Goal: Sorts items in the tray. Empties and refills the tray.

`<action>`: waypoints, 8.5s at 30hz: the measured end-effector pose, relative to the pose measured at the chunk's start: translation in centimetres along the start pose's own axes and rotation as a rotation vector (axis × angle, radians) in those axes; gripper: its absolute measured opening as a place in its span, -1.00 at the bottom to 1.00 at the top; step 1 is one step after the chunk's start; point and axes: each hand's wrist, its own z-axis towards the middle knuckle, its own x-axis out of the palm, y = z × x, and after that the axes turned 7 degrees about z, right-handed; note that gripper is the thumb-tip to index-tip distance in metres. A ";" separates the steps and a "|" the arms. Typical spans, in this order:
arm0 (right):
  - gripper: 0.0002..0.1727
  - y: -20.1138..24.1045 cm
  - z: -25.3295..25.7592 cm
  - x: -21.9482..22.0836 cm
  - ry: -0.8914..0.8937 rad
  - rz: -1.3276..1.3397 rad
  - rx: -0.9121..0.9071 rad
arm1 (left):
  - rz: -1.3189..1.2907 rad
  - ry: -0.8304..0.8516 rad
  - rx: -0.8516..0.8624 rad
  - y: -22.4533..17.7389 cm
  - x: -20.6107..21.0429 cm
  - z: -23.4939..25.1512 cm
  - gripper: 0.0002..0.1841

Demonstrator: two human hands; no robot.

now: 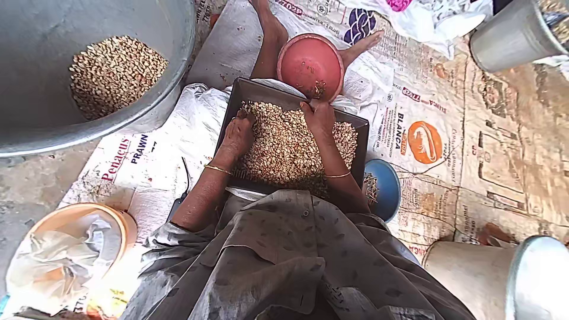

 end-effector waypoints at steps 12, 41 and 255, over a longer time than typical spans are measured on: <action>-0.70 -0.6 -0.1 2.7 -0.044 0.051 -0.056 | -0.006 0.029 -0.017 -0.1 -0.3 -0.1 -0.66; -0.81 3.7 -11.7 3.5 0.407 0.177 -0.641 | -0.312 -0.155 0.060 0.9 -0.8 -0.2 -0.71; -0.66 -6.5 -2.6 -3.5 -0.018 0.173 -0.242 | -0.915 0.315 0.020 -9.7 1.0 0.1 -0.77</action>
